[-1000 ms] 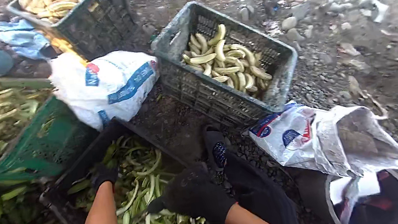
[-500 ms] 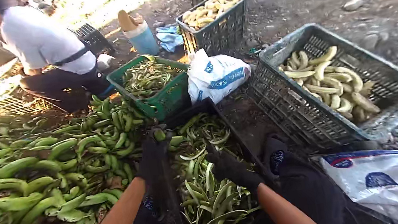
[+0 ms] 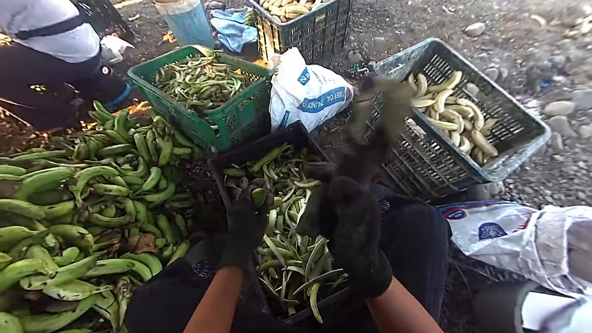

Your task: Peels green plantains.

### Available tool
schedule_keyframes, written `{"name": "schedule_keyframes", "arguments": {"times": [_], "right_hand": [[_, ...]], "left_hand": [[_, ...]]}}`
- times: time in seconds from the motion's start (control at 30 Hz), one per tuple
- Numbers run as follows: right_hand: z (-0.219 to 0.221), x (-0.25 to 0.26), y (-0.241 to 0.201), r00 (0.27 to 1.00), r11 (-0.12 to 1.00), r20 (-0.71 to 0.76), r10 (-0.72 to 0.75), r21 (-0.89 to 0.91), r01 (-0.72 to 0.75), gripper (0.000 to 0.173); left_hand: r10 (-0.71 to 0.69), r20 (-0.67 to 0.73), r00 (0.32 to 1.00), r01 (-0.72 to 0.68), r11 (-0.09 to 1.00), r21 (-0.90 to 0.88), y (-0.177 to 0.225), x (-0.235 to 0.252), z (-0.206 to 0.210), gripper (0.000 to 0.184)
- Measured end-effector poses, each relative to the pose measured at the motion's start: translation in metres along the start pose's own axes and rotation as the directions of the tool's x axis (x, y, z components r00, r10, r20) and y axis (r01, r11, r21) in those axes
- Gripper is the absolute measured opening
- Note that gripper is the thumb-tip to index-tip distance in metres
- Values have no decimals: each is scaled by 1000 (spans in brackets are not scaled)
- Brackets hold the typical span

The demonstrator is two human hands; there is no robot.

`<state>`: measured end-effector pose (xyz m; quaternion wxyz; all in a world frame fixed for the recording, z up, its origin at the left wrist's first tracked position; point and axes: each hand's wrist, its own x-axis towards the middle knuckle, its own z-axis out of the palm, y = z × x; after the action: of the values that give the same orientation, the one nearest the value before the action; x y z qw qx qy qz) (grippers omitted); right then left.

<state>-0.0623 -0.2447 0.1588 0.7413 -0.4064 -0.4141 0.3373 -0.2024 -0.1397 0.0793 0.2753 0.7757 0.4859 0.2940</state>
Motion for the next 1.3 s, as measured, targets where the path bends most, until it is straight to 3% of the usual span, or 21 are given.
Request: {"name": "schedule_keyframes", "arguments": {"times": [0.03,0.07,0.1,0.17,0.2,0.27,0.33,0.4,0.47,0.53,0.57,0.63,0.7,0.83,0.9,1.07,1.13,1.3], "right_hand": [[0,-4,7,1000,998,-26,-5,-68,4,51],[-3,-14,27,995,978,-28,97,-183,-100,49],[-10,-31,56,956,895,19,293,-356,-268,49],[-25,-79,108,728,614,97,678,-620,-489,49],[-28,-97,124,638,539,99,764,-642,-546,49],[-36,-117,137,536,473,24,844,-508,-720,56],[-37,-119,126,488,457,-7,873,-342,-821,62],[-38,-97,110,541,502,-46,840,-314,-806,58],[-49,-81,99,716,659,-16,697,-379,-650,54],[-62,-70,98,888,833,95,450,-404,-379,71],[-65,-61,99,929,861,145,341,-444,-247,84],[-69,-42,95,925,781,240,296,-618,-90,84],[-64,-29,82,878,594,287,384,-804,3,71],[-52,-24,72,859,434,360,365,-882,186,79],[-45,-24,72,881,407,328,340,-896,176,70],[-29,-11,81,833,424,175,525,-902,-77,65],[-21,-6,90,840,406,87,535,-899,-166,61],[-10,19,102,854,308,-123,506,-899,-312,49]], "left_hand": [[4,5,1000,-4,1000,-23,2,0,0,42],[9,3,1000,-9,999,-51,3,0,0,42],[15,-1,1000,-15,997,-77,3,-2,0,43],[7,-1,1000,-7,995,-101,-2,-8,3,46],[-33,7,999,33,991,-128,-4,-5,2,49],[-101,15,995,101,971,-218,2,5,-1,51],[-161,45,986,167,941,-294,3,2,-8,50],[-228,67,971,235,876,-421,0,7,-12,51],[-204,71,976,208,794,-572,-3,10,-13,44],[-151,116,982,189,703,-685,-13,11,-12,52],[-141,148,979,204,640,-741,-16,10,-12,56],[-162,221,962,273,505,-819,-9,7,-14,62],[-211,305,929,368,431,-824,-1,2,-20,66],[-208,389,898,440,373,-817,-10,-1,-21,76],[-201,360,911,411,392,-823,-12,-3,-20,78],[-200,172,965,255,536,-805,-12,-4,-16,77],[-280,126,952,266,545,-795,-10,1,-10,77],[-394,71,916,312,592,-743,7,-6,7,58]]}}
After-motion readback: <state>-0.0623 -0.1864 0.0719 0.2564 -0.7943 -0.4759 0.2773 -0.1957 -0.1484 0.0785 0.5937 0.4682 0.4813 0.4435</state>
